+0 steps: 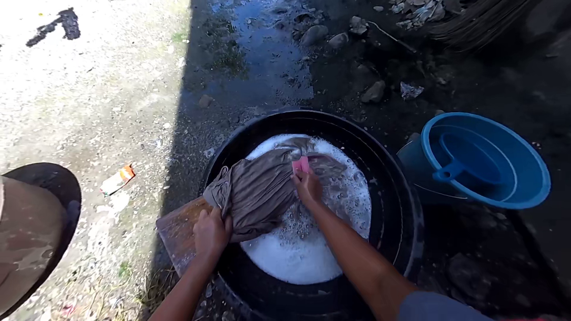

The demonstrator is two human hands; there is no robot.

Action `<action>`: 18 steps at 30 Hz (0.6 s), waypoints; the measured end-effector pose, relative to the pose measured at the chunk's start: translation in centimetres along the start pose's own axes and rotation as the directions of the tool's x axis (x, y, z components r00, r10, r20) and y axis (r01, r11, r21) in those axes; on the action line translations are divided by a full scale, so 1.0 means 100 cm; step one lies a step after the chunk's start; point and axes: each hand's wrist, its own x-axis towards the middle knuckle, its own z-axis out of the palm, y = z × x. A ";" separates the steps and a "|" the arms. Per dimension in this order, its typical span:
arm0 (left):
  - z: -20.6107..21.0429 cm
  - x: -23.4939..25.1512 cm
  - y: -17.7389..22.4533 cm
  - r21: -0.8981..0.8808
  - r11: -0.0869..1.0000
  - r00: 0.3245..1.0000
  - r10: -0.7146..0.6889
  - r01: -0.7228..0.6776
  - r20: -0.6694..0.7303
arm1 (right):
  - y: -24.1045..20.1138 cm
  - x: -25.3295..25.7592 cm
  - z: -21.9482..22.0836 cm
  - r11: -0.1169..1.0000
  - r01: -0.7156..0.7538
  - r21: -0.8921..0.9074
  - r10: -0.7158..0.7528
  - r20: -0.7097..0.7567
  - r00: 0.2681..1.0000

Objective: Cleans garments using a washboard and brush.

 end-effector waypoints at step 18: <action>0.000 -0.001 0.000 -0.004 1.000 1.000 0.015 -0.015 -0.002 | -0.046 -0.039 0.018 0.927 0.369 0.075 -0.376 0.227 0.898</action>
